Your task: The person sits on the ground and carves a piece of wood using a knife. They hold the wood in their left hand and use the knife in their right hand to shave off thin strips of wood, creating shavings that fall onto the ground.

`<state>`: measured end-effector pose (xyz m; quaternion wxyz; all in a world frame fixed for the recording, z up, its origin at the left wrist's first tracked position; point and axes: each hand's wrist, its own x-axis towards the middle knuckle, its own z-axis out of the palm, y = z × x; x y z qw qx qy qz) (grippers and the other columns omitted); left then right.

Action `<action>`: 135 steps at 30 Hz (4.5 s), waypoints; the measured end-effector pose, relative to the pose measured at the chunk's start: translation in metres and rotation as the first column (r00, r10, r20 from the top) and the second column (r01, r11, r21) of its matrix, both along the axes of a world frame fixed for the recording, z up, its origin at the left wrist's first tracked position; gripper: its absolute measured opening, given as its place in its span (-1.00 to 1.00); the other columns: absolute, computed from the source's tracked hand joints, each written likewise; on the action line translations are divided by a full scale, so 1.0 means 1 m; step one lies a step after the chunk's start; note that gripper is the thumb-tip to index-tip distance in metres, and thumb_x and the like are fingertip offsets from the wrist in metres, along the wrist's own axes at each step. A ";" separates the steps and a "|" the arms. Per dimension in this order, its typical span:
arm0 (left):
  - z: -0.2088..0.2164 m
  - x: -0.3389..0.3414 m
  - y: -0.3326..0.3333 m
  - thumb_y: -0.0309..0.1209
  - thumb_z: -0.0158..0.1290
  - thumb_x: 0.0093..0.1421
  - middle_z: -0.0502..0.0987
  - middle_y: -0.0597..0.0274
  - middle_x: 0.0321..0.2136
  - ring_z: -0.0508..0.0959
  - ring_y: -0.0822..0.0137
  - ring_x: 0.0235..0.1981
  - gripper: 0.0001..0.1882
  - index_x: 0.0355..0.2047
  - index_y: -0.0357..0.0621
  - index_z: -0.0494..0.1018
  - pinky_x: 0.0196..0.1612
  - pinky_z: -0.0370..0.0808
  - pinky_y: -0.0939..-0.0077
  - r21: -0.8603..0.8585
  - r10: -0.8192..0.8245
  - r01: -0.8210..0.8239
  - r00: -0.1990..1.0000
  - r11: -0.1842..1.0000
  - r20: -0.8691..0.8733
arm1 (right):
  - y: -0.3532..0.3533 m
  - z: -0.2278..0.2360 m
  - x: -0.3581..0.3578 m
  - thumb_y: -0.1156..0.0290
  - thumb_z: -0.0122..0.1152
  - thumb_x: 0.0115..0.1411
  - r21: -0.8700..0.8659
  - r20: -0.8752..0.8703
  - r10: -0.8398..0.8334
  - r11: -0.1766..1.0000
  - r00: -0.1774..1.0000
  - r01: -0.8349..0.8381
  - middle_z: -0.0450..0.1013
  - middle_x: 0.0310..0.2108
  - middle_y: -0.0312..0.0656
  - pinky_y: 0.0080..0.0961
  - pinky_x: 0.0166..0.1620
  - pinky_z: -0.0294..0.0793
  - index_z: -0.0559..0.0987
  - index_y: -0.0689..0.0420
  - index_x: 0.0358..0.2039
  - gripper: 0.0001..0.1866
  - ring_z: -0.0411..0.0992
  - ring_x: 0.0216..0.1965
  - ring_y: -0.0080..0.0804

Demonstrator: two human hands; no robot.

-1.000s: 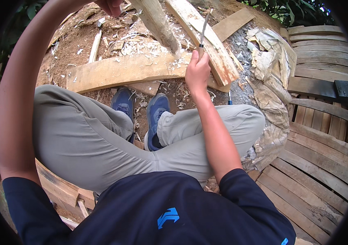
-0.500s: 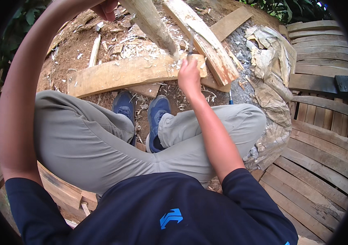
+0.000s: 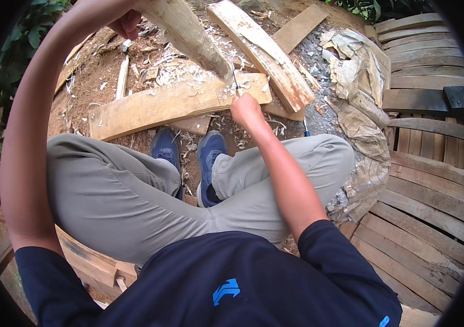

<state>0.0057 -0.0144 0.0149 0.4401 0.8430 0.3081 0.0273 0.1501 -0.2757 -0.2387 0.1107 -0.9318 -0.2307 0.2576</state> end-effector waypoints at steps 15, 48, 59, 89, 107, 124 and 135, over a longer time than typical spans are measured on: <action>-0.002 0.001 -0.007 -0.22 0.03 0.37 0.58 0.09 -0.53 0.60 0.28 -0.61 -0.62 -0.18 -0.39 0.58 -0.45 0.58 0.38 0.022 0.130 -0.128 0.988 0.992 -0.087 | 0.011 0.036 -0.001 0.17 -0.05 0.44 0.492 0.131 -0.125 0.869 0.983 0.045 0.54 -0.46 0.29 0.18 -0.26 0.48 0.36 0.24 -0.18 -0.67 0.54 -0.34 0.34; 0.026 -0.014 -0.005 -0.20 0.14 0.28 0.60 0.15 -0.50 0.65 0.36 -0.49 -0.59 -0.07 -0.33 0.53 -0.39 0.65 0.46 -0.001 -0.097 0.097 0.984 0.995 -0.149 | 0.015 0.031 0.012 0.06 0.09 0.34 0.414 0.054 -0.204 0.896 0.977 0.164 0.57 -0.34 0.19 -0.04 -0.09 0.45 0.57 0.25 -0.23 -0.57 0.55 -0.20 0.17; -0.017 -0.014 0.032 -0.04 0.28 0.20 0.60 0.37 -0.47 0.59 0.54 -0.43 -0.58 -0.23 -0.16 0.56 -0.32 0.52 0.60 0.079 -0.121 0.145 0.961 0.986 -0.249 | 0.013 0.033 0.045 -0.03 -0.12 0.40 0.513 -0.115 -0.276 0.806 0.954 0.295 0.56 -0.37 0.24 0.00 -0.09 0.44 0.59 0.33 -0.31 -0.40 0.54 -0.20 0.23; -0.025 -0.009 0.049 -0.42 0.29 0.21 0.61 0.38 -0.13 0.55 0.54 -0.13 -0.48 0.19 -0.08 0.49 0.02 0.47 0.56 0.133 -0.327 0.356 0.923 0.925 -0.201 | 0.024 0.027 0.023 0.22 0.28 0.26 0.607 -0.079 0.076 0.794 0.994 -0.012 0.57 -0.25 0.22 -0.09 -0.07 0.54 0.49 0.37 -0.13 -0.59 0.58 -0.18 0.13; -0.032 -0.010 0.052 0.05 0.30 0.17 0.66 0.04 -0.23 0.70 0.30 -0.20 -0.32 -0.01 -0.35 0.48 -0.03 0.62 0.39 0.188 -0.228 0.246 0.967 0.951 -0.116 | -0.003 0.067 0.079 0.00 -0.05 0.37 0.282 0.102 -0.272 0.930 0.957 0.235 0.58 -0.10 0.18 -0.09 0.07 0.47 0.56 0.32 -0.03 -0.43 0.55 0.00 0.08; -0.010 -0.014 0.000 -0.55 0.22 0.14 0.65 0.19 -0.36 0.62 0.42 -0.39 -0.76 -0.17 -0.35 0.57 -0.29 0.60 0.49 0.502 -0.069 -0.093 0.953 0.860 0.295 | -0.001 -0.019 -0.002 0.16 -0.07 0.41 -0.196 -0.287 0.010 0.978 0.958 -0.069 0.51 0.07 0.21 -0.09 0.16 0.45 0.52 0.30 0.03 -0.54 0.51 0.11 0.10; -0.011 -0.015 0.022 -0.46 0.20 0.20 0.67 0.12 -0.30 0.63 0.37 -0.30 -0.74 -0.13 -0.34 0.58 -0.25 0.59 0.46 0.446 -0.068 -0.180 0.872 0.877 0.485 | -0.006 0.010 0.017 0.03 -0.08 0.45 -0.022 -0.170 0.358 0.930 0.918 -0.366 0.57 -0.05 0.11 -0.02 0.11 0.41 0.61 0.13 -0.01 -0.54 0.50 0.04 0.09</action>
